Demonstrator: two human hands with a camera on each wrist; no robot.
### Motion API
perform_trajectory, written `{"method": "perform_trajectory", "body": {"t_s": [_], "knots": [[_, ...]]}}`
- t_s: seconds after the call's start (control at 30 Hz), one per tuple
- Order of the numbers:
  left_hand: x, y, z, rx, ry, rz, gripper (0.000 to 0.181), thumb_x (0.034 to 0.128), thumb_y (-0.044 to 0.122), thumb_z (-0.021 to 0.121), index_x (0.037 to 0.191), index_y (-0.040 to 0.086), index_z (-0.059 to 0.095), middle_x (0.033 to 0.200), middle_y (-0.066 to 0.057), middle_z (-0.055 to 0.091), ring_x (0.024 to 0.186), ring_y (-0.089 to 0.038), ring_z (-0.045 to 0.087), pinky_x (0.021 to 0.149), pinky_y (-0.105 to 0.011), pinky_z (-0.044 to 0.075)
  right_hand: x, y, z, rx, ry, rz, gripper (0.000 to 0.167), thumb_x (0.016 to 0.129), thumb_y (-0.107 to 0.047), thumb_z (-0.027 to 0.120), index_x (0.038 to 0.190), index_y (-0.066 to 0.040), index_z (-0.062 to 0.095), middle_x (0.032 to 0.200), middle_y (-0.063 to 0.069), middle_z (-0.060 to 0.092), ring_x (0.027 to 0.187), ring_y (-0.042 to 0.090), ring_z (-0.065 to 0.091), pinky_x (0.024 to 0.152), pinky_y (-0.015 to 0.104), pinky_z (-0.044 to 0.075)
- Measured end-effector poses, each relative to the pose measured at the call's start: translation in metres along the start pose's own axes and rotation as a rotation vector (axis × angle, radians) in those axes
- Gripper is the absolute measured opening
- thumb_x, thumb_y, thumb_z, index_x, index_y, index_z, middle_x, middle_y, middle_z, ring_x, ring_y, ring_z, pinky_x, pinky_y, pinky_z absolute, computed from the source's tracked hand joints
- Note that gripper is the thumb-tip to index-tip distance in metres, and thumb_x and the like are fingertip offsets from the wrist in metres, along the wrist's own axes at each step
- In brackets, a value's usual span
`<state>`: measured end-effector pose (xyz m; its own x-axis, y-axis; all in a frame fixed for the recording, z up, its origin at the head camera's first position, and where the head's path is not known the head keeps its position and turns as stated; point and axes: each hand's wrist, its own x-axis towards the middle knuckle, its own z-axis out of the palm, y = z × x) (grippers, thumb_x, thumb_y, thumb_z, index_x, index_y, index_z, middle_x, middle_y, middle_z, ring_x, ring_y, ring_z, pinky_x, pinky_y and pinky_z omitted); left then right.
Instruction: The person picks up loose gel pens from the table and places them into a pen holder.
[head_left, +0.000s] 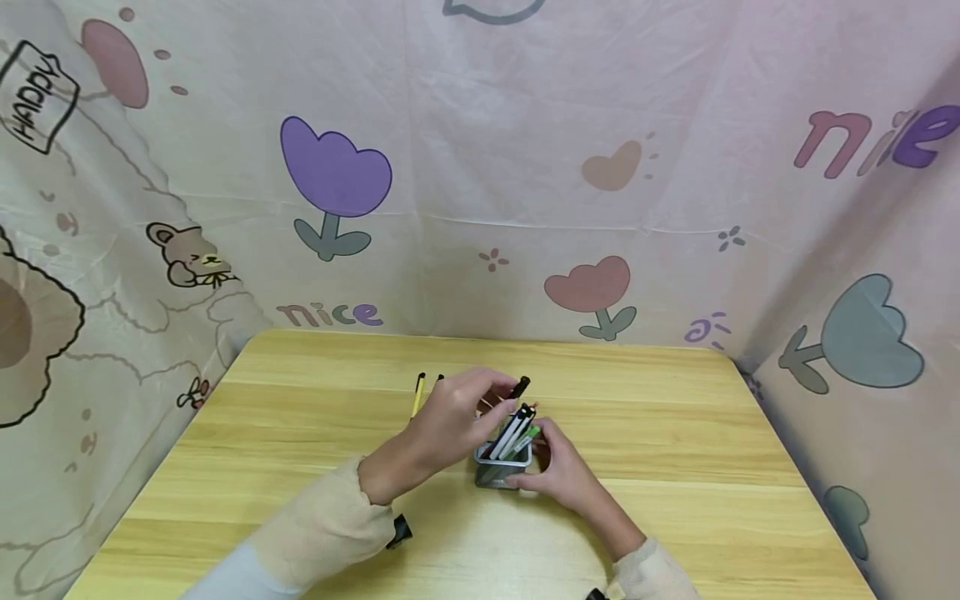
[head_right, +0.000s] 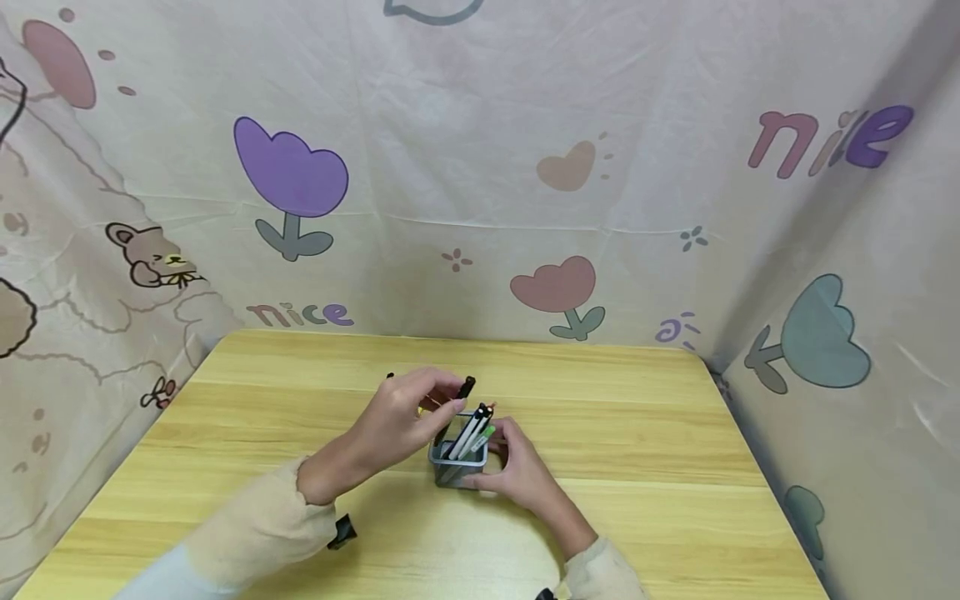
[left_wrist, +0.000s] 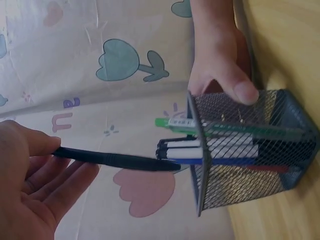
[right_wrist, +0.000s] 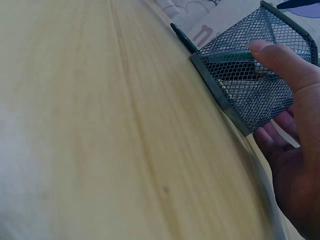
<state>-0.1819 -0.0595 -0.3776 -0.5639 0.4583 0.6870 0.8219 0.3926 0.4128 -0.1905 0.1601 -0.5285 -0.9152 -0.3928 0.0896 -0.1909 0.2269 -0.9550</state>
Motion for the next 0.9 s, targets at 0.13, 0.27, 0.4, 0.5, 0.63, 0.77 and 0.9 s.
{"method": "perform_trajectory", "body": {"t_s": [0.13, 0.27, 0.4, 0.5, 0.63, 0.77, 0.9], "knots": [[-0.003, 0.000, 0.006, -0.035, -0.031, 0.005, 0.019, 0.0915, 0.005, 0.077, 0.109, -0.001, 0.072, 0.098, -0.009, 0.077, 0.081, -0.010, 0.074, 0.072, -0.007, 0.056, 0.000, 0.000, 0.000, -0.001, -0.003, -0.002, 0.077, 0.072, -0.018, 0.096, 0.135, -0.017, 0.050, 0.127, 0.008, 0.066, 0.115, 0.017, 0.068, 0.102, 0.021, 0.054], [-0.005, -0.001, 0.012, -0.074, -0.060, -0.006, 0.016, 0.0925, 0.004, 0.076, 0.107, -0.001, 0.072, 0.097, -0.009, 0.077, 0.081, -0.010, 0.075, 0.073, -0.007, 0.056, 0.000, 0.001, 0.000, -0.010, -0.003, -0.008, 0.077, 0.072, -0.018, 0.096, 0.134, -0.018, 0.051, 0.129, 0.007, 0.066, 0.116, 0.016, 0.067, 0.102, 0.021, 0.053], [-0.008, -0.002, 0.018, -0.078, -0.082, -0.018, 0.016, 0.0927, 0.004, 0.076, 0.106, -0.001, 0.071, 0.097, -0.009, 0.076, 0.081, -0.011, 0.075, 0.074, -0.007, 0.056, 0.000, 0.002, -0.001, -0.026, -0.003, -0.018, 0.076, 0.073, -0.021, 0.096, 0.134, -0.020, 0.051, 0.131, 0.004, 0.065, 0.116, 0.014, 0.065, 0.104, 0.020, 0.051], [-0.011, -0.003, 0.022, -0.081, -0.095, -0.032, 0.016, 0.0927, 0.005, 0.076, 0.107, 0.000, 0.070, 0.097, -0.009, 0.076, 0.081, -0.010, 0.074, 0.073, -0.007, 0.056, 0.000, 0.003, -0.002, -0.029, -0.011, -0.029, 0.074, 0.074, -0.022, 0.096, 0.133, -0.021, 0.051, 0.133, 0.004, 0.063, 0.117, 0.014, 0.064, 0.105, 0.020, 0.051], [-0.014, -0.004, 0.026, -0.093, -0.119, -0.064, 0.016, 0.0941, 0.007, 0.075, 0.108, 0.000, 0.070, 0.098, -0.008, 0.076, 0.081, -0.009, 0.074, 0.072, -0.007, 0.056, 0.000, 0.003, -0.002, -0.023, -0.019, -0.036, 0.072, 0.075, -0.023, 0.095, 0.132, -0.022, 0.051, 0.135, 0.004, 0.062, 0.120, 0.014, 0.064, 0.105, 0.021, 0.052], [-0.018, -0.006, 0.030, -0.108, -0.153, -0.079, 0.015, 0.0958, 0.007, 0.073, 0.109, 0.001, 0.070, 0.099, -0.009, 0.076, 0.083, -0.008, 0.073, 0.072, -0.007, 0.055, 0.000, 0.003, -0.002, -0.016, -0.016, -0.042, 0.070, 0.075, -0.022, 0.095, 0.129, -0.020, 0.051, 0.135, 0.005, 0.061, 0.120, 0.016, 0.065, 0.103, 0.023, 0.054], [-0.023, -0.009, 0.036, -0.110, -0.145, -0.059, 0.013, 0.0945, 0.005, 0.074, 0.106, 0.000, 0.070, 0.098, -0.009, 0.075, 0.082, -0.009, 0.073, 0.072, -0.006, 0.055, -0.001, 0.004, -0.002, -0.021, -0.018, -0.040, 0.071, 0.075, -0.023, 0.095, 0.130, -0.020, 0.050, 0.135, 0.006, 0.062, 0.122, 0.019, 0.066, 0.103, 0.023, 0.054]]}}
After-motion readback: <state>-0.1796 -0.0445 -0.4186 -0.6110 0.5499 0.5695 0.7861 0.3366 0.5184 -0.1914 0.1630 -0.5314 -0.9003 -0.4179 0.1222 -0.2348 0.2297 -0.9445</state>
